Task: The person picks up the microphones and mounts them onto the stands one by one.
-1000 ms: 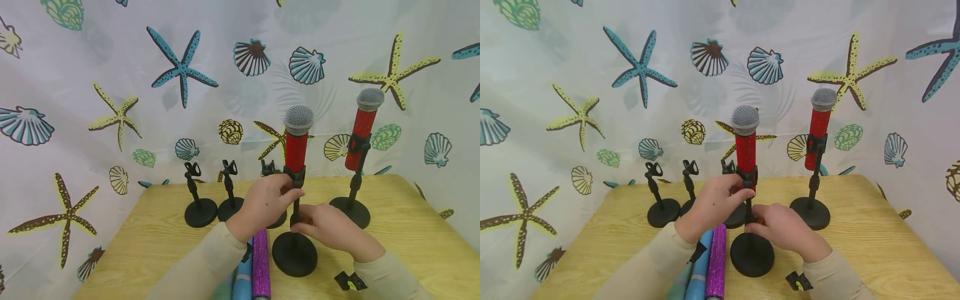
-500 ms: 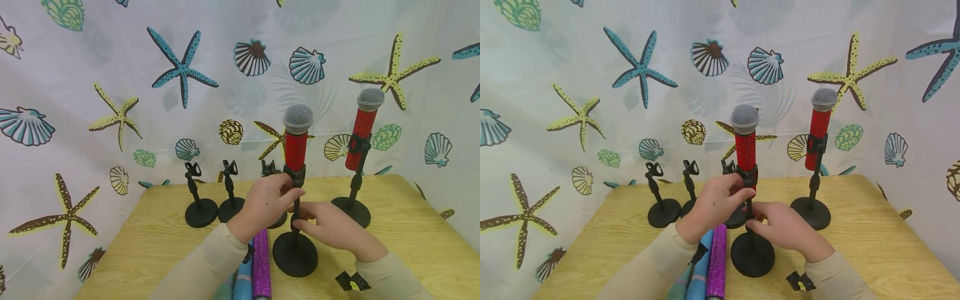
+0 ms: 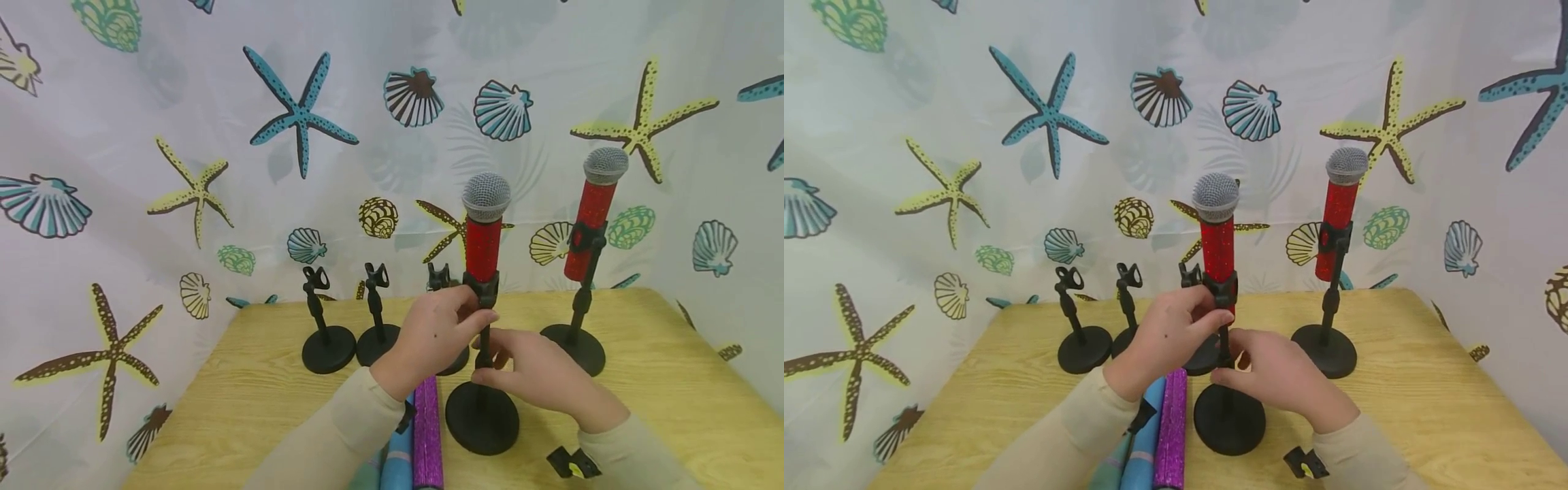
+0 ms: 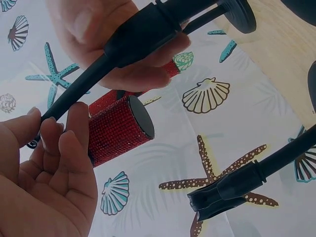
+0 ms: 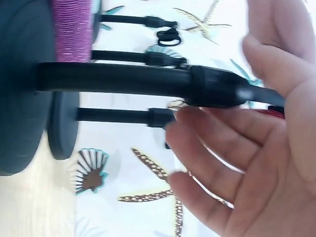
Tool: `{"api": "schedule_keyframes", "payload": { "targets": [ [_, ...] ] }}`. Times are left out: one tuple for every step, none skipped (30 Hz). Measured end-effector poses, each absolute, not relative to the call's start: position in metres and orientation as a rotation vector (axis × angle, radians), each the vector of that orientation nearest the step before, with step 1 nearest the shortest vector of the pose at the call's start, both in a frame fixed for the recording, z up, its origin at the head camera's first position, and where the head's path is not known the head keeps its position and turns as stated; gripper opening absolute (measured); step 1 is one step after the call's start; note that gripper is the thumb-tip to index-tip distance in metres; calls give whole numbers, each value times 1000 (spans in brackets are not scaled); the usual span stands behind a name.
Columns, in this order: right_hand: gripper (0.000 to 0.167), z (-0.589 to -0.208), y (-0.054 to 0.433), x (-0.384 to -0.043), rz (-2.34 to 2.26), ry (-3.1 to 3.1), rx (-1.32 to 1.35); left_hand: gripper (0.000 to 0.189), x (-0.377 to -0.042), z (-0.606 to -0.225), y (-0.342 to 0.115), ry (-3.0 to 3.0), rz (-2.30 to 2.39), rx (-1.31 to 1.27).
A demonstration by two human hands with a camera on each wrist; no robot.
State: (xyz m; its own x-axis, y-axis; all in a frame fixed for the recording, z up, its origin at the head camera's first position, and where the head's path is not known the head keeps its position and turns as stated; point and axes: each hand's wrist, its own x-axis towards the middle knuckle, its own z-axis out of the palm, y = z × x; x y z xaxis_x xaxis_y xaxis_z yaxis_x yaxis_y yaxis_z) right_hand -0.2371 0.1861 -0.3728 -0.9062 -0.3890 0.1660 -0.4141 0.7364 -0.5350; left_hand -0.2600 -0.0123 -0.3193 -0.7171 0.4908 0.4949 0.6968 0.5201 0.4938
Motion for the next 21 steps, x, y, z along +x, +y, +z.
{"api": "schedule_keyframes", "payload": {
  "targets": [
    [25, -372, 188, -237, 916, -2881, 703, 18, -260, -319, -12, -2467, -998, -998],
    [20, -372, 189, -237, 928, -2871, 737, 18, -261, -319, -12, -2462, -996, -1003],
    [16, -371, 190, -237, 927, -2860, 764, 18, -261, -319, -12, -2456, -993, -1007],
    [13, -371, 191, -237, 925, -2848, 784, 18, -261, -319, -11, -2451, -987, -1011],
    [12, -371, 191, -237, 920, -2844, 781, 18, -261, -318, -11, -2446, -981, -1014],
    [14, -371, 191, -237, 907, -2842, 769, 18, -261, -318, -11, -2445, -975, -1014],
    [17, -372, 191, -236, 897, -2843, 753, 18, -261, -318, -11, -2447, -969, -1014],
    [20, -373, 190, -236, 886, -2845, 731, 18, -261, -318, -11, -2451, -965, -1012],
    [24, -374, 189, -236, 868, -2847, 703, 18, -261, -318, -11, -2455, -963, -1011],
    [28, -375, 188, -236, 844, -2849, 678, 18, -261, -318, -11, -2459, -961, -1009],
    [32, -375, 188, -236, 820, -2851, 656, 18, -261, -318, -10, -2462, -962, -1005],
    [34, -376, 187, -236, 793, -2852, 642, 17, -261, -318, -10, -2463, -966, -1003],
    [36, -376, 187, -236, 774, -2853, 637, 17, -261, -318, -10, -2465, -970, -1001],
    [37, -375, 188, -236, 762, -2852, 636, 17, -260, -318, -10, -2465, -974, -1000],
    [36, -375, 188, -236, 761, -2852, 644, 17, -260, -318, -10, -2467, -978, -999],
    [35, -374, 189, -236, 770, -2851, 660, 17, -260, -319, -10, -2470, -983, -997],
    [33, -373, 190, -236, 791, -2850, 685, 17, -260, -319, -10, -2471, -988, -996],
    [31, -373, 191, -236, 809, -2845, 712, 17, -260, -319, -10, -2471, -990, -996],
    [28, -372, 192, -236, 825, -2837, 743, 17, -259, -320, -9, -2473, -995, -994],
    [26, -371, 192, -236, 842, -2829, 772, 17, -259, -320, -9, -2473, -1000, -993],
    [23, -371, 193, -236, 860, -2820, 802, 17, -259, -320, -9, -2473, -1006, -990]
  ]
}}
